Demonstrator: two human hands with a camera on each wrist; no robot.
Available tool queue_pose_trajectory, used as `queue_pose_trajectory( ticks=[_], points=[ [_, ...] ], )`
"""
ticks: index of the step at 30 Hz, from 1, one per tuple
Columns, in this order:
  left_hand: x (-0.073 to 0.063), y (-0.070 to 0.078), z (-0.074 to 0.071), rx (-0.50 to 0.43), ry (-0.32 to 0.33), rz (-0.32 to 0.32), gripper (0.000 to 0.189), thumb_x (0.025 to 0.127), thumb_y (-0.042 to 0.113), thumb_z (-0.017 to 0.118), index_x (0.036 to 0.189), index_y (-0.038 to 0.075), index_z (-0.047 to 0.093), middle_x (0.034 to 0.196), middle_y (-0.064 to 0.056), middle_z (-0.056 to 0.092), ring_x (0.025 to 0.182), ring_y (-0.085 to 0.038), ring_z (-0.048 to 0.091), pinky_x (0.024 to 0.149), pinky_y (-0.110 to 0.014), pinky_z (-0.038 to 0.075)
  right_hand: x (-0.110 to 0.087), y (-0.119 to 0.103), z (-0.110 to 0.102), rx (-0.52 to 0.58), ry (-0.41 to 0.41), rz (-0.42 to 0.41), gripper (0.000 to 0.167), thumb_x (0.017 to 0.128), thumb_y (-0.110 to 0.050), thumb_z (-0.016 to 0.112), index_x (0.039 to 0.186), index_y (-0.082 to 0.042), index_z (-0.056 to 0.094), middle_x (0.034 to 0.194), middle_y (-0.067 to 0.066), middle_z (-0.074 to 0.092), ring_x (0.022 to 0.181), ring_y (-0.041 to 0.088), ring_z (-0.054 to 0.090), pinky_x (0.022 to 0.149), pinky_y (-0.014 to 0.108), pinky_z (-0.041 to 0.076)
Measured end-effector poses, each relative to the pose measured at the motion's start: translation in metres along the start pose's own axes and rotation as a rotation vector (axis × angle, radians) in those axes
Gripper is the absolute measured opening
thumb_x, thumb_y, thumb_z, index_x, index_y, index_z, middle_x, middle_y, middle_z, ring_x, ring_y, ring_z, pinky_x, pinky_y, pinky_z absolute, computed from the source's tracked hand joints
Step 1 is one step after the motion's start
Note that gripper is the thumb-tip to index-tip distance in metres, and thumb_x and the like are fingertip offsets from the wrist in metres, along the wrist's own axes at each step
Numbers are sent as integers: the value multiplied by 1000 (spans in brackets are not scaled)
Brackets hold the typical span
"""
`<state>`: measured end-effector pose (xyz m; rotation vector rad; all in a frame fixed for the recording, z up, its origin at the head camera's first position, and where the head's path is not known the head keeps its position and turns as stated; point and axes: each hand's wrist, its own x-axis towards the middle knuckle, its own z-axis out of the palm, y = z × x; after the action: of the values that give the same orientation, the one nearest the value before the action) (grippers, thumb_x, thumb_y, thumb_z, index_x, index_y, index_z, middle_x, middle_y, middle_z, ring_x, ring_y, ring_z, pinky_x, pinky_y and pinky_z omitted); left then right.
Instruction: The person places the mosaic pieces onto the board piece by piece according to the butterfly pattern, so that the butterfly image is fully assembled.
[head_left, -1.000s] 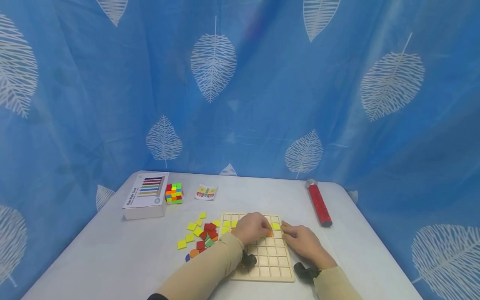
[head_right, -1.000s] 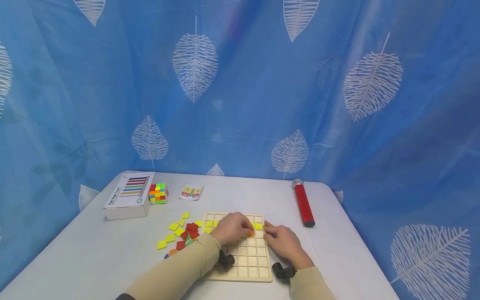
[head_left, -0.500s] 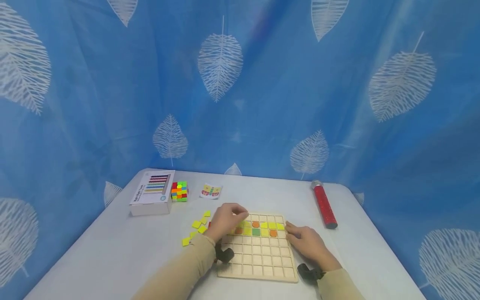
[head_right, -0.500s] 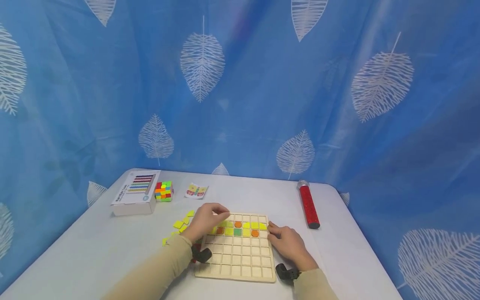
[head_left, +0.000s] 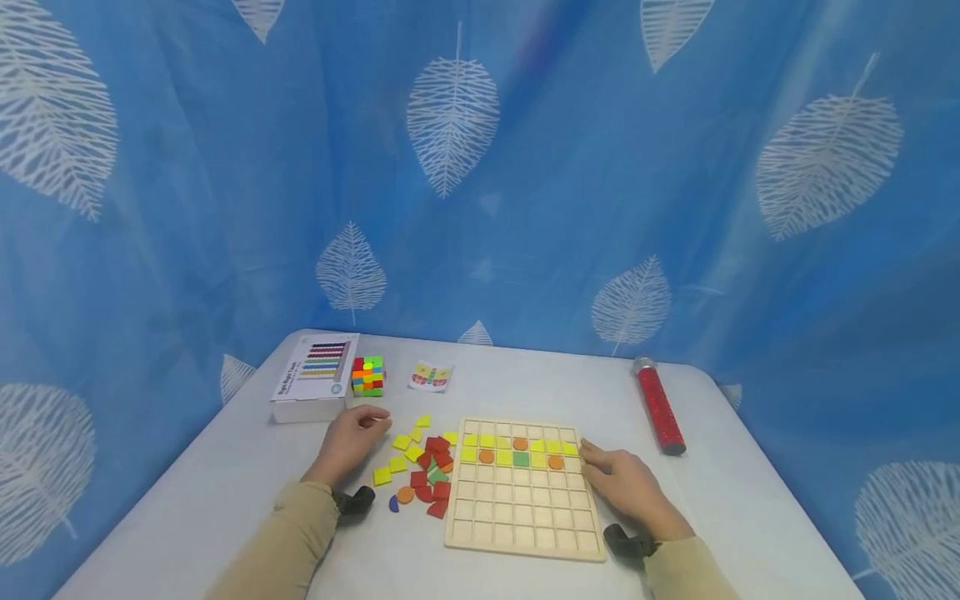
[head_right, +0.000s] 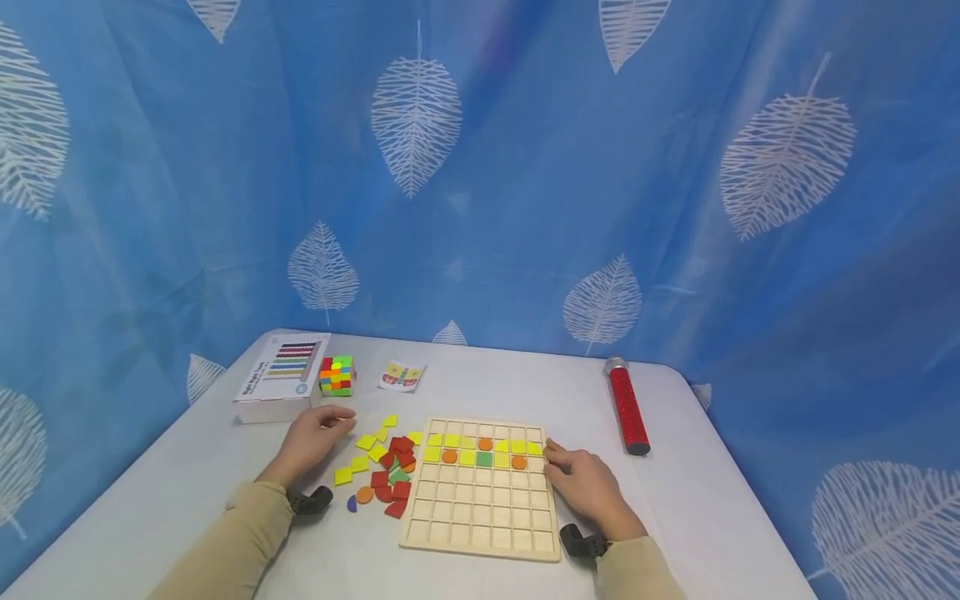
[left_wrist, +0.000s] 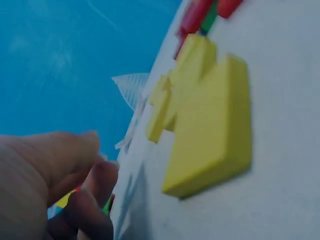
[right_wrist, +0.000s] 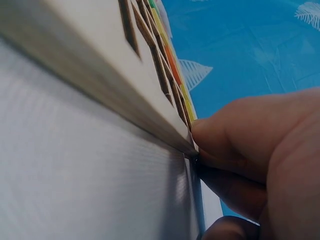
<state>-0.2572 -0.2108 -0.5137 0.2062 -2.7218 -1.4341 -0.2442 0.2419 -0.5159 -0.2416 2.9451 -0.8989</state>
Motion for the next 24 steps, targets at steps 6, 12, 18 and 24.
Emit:
queue_pose_trajectory(
  ticks=[6, 12, 18, 24],
  points=[
    [2, -9, 6, 47, -16, -6, 23, 97, 31, 73, 116, 19, 76, 118, -1, 70, 110, -23, 60, 101, -47, 51, 0, 2, 0, 5, 3, 4, 43, 98, -28, 65, 139, -14, 65, 152, -1, 54, 145, 38, 45, 115, 61, 36],
    [2, -9, 6, 111, -55, -14, 19, 93, 31, 77, 110, 23, 77, 112, 3, 71, 107, -21, 61, 100, -47, 52, 1, 1, 0, 5, -3, 18, 44, 98, -28, 65, 140, -14, 64, 153, -2, 53, 145, 37, 44, 115, 61, 36],
    [0, -6, 4, 153, -97, -17, 26, 89, 33, 81, 113, 24, 78, 110, 4, 71, 106, -20, 61, 98, -48, 53, 2, 0, 1, 6, -1, 26, 45, 98, -27, 66, 141, -14, 63, 153, -2, 53, 145, 37, 44, 114, 62, 36],
    [-4, -4, 5, 181, -127, -13, 33, 89, 34, 81, 121, 26, 76, 109, 5, 70, 104, -19, 61, 96, -47, 55, 1, -1, 0, 6, -9, 34, 46, 98, -28, 65, 141, -14, 62, 154, -3, 52, 145, 37, 44, 115, 61, 36]
  ],
)
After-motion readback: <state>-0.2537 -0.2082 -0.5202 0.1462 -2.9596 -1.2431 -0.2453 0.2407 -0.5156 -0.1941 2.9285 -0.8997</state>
